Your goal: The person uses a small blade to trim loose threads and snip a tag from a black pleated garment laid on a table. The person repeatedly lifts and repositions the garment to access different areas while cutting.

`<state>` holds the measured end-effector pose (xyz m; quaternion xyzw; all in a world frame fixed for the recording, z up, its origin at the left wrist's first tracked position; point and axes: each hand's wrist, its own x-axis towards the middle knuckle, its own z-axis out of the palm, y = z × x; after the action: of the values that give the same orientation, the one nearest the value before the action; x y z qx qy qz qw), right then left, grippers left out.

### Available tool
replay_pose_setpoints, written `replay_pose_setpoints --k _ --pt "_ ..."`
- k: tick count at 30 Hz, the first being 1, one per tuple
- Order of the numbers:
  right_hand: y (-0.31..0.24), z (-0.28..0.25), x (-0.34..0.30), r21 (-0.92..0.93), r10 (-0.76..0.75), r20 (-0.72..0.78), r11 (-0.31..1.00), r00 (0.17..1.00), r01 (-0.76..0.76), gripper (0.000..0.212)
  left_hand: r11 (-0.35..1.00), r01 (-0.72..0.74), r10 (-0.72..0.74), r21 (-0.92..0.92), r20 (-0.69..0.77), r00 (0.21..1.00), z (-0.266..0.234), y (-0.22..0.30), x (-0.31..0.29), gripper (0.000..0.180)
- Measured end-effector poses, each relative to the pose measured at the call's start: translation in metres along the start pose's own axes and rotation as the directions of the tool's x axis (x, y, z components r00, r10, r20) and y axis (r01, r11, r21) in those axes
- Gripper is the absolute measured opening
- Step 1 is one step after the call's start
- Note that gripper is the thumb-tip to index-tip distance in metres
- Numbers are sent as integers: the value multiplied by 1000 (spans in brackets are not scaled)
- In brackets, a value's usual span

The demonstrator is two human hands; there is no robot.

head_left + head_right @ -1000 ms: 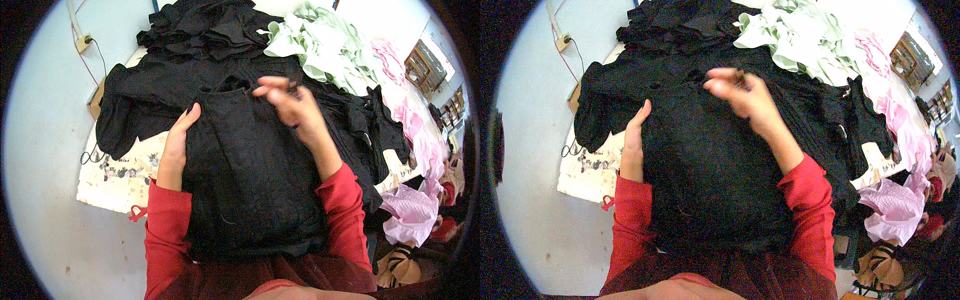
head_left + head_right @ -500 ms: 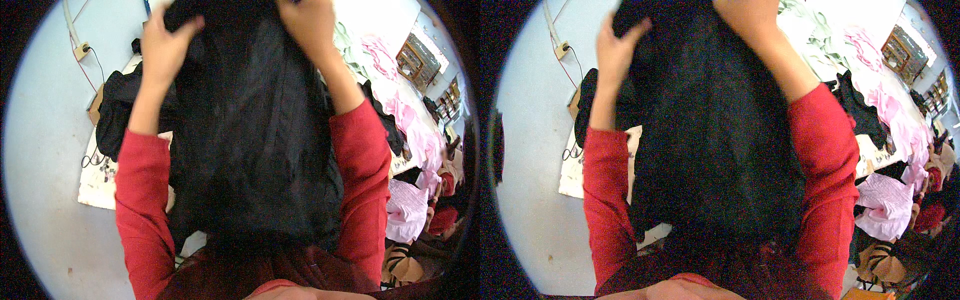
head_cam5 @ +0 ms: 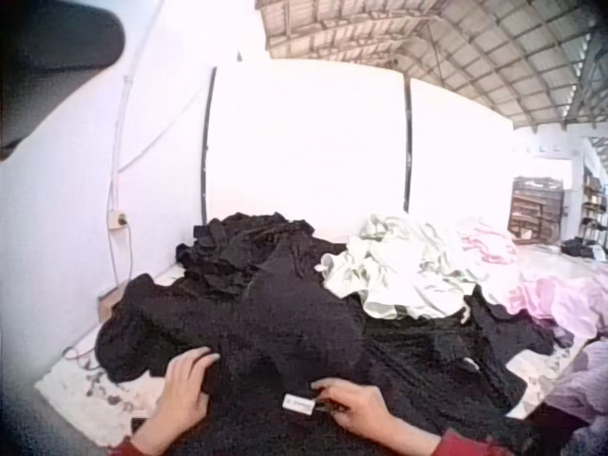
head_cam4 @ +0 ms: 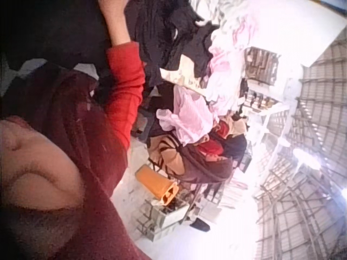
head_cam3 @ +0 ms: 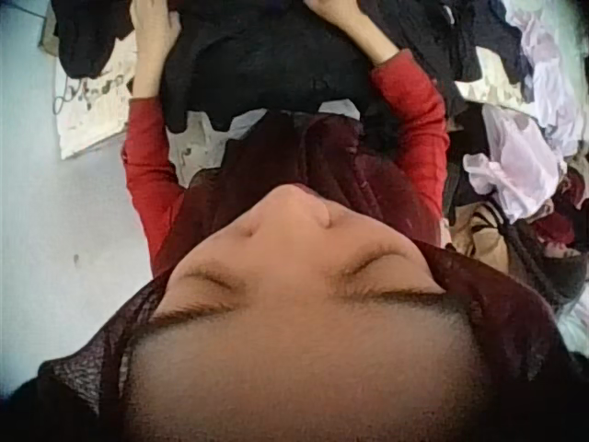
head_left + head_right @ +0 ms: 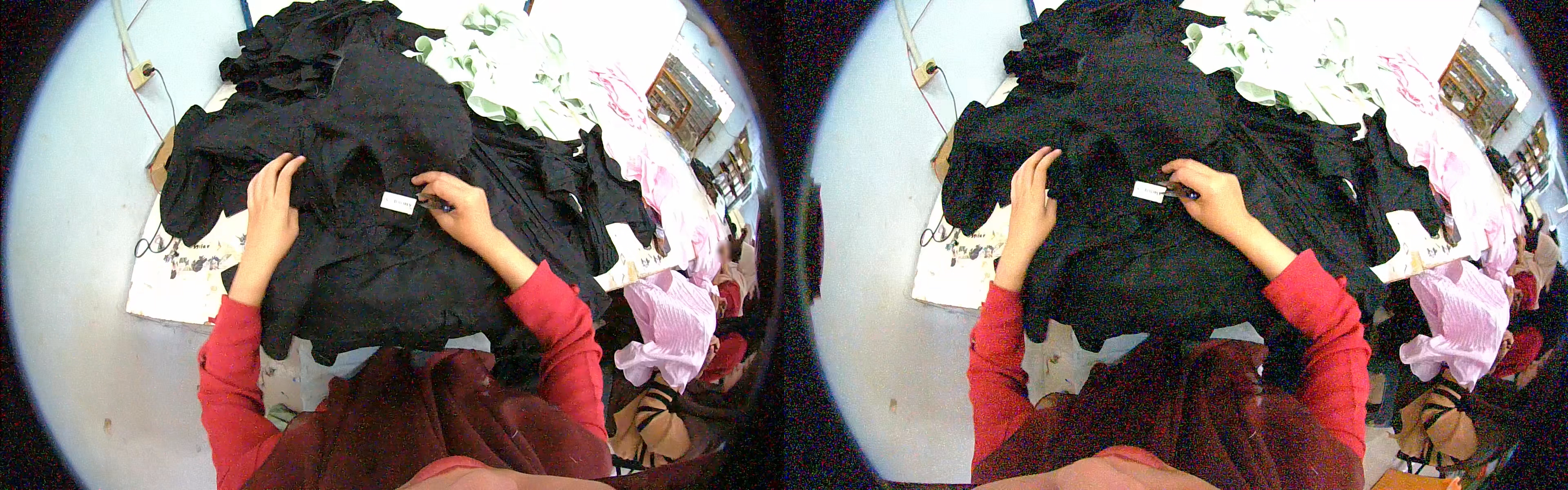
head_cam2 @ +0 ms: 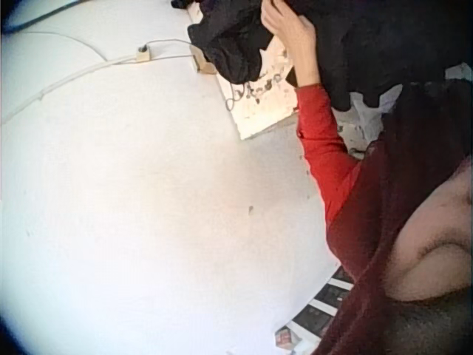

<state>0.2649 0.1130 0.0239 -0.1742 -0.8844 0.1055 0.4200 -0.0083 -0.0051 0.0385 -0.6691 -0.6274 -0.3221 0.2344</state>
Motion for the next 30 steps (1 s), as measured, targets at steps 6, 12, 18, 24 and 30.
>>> replay_pose_setpoints --k 6,12,18,24,30 --pt "-4 8 -7 162 77 -162 986 984 -51 24 637 371 -246 -676 278 928 -42 113 -28 10" --pt "-18 14 -7 317 72 -278 948 958 21 19 -782 452 19 -430 708 706 61 102 -43 29" --pt "4 21 -9 370 166 -105 922 981 -116 24 -403 525 -303 -750 650 697 55 89 -6 30" --pt "-5 13 31 481 284 112 823 952 -303 28 -260 610 -315 -748 663 679 58 48 3 29" --pt "-24 17 67 371 297 181 863 938 -344 24 -164 751 -369 -640 745 555 38 39 -2 31"
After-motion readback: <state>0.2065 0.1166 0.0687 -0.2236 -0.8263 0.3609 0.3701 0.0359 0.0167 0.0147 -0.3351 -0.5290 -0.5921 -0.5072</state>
